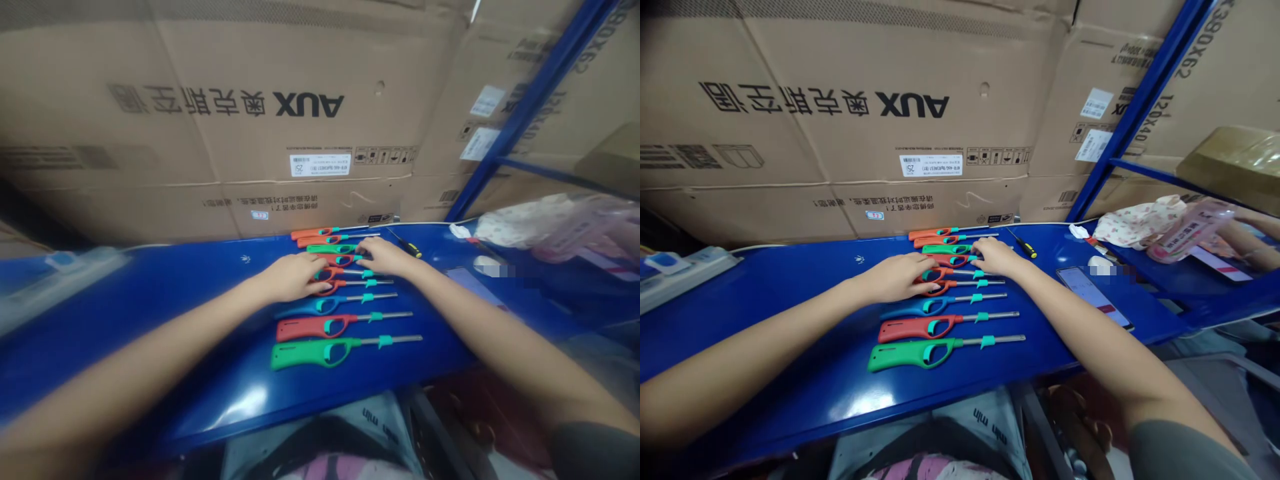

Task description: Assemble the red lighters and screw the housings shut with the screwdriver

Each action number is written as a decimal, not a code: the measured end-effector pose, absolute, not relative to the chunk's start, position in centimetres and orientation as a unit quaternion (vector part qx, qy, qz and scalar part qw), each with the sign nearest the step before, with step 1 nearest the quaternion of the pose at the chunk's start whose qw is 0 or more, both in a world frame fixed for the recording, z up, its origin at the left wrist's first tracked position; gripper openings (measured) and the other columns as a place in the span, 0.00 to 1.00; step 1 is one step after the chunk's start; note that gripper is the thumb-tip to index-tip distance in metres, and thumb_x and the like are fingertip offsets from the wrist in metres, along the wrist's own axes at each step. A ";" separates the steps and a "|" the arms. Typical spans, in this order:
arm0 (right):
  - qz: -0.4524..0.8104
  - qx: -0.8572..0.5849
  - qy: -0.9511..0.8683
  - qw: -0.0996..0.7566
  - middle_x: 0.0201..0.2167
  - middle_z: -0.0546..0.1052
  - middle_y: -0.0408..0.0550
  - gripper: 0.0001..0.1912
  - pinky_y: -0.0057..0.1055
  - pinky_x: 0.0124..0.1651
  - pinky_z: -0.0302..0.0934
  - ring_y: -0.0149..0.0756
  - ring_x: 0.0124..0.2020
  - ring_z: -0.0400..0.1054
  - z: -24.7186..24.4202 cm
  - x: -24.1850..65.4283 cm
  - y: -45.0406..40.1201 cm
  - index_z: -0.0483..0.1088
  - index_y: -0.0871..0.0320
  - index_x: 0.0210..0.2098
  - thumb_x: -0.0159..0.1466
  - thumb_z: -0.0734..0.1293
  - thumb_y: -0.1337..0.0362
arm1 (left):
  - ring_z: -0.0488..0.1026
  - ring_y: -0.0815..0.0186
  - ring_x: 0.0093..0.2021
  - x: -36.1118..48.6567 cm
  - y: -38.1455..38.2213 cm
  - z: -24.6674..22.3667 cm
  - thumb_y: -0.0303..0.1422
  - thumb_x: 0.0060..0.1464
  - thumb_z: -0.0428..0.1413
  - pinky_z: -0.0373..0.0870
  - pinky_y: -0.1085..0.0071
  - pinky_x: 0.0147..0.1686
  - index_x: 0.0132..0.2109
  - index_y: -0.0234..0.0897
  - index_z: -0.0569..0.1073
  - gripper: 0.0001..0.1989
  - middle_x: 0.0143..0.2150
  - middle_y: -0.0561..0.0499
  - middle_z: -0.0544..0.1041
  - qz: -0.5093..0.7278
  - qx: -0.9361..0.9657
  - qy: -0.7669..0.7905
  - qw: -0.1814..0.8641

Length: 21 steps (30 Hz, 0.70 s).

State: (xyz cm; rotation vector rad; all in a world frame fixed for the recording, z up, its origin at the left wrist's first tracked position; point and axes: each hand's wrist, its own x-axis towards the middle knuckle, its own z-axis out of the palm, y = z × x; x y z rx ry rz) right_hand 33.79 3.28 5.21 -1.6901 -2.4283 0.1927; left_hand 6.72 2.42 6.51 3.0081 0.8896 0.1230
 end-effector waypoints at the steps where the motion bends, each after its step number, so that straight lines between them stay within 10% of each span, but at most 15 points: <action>1: 0.067 -0.569 -0.815 0.085 0.43 0.78 0.57 0.08 0.36 0.47 0.62 0.44 0.45 0.70 4.8 33.7 3.5 0.72 0.61 0.43 0.64 0.69 0.66 | 0.74 0.54 0.47 6.9 2.6 5.9 0.46 0.66 0.49 0.69 0.64 0.45 0.48 0.36 0.72 0.18 0.46 0.41 0.76 0.040 0.958 0.283 0.000; 9: 0.088 -0.535 -0.835 0.095 0.41 0.75 0.56 0.06 0.33 0.43 0.60 0.40 0.39 0.69 6.5 32.9 0.2 0.66 0.61 0.43 0.71 0.59 0.67 | 0.64 0.49 0.61 7.0 1.9 6.0 0.42 0.67 0.49 0.64 0.54 0.57 0.62 0.35 0.64 0.22 0.61 0.36 0.68 0.137 0.945 0.294 -0.037; 12: 0.096 -0.503 -0.853 0.099 0.45 0.76 0.55 0.10 0.32 0.43 0.60 0.40 0.43 0.70 8.5 31.3 -3.6 0.65 0.59 0.49 0.73 0.58 0.63 | 0.72 0.49 0.52 7.3 0.2 8.0 0.41 0.64 0.53 0.66 0.56 0.52 0.55 0.35 0.70 0.18 0.50 0.39 0.76 0.104 0.954 0.279 -0.023; 15: 0.071 -0.454 -0.888 0.021 0.36 0.77 0.51 0.13 0.33 0.33 0.56 0.40 0.33 0.71 10.1 29.4 -7.8 0.68 0.58 0.40 0.73 0.58 0.57 | 0.73 0.62 0.32 7.4 -2.4 9.8 0.40 0.67 0.48 0.68 0.68 0.33 0.43 0.38 0.72 0.13 0.35 0.48 0.77 0.001 0.951 0.261 0.164; 21: 0.020 -0.281 -0.959 -0.035 0.26 0.74 0.45 0.08 0.35 0.24 0.46 0.37 0.24 0.66 9.5 28.0 -14.3 0.69 0.57 0.33 0.69 0.63 0.64 | 0.73 0.66 0.36 5.9 -8.1 10.8 0.37 0.66 0.48 0.70 0.73 0.35 0.49 0.41 0.72 0.11 0.41 0.51 0.77 -0.094 0.866 0.174 0.460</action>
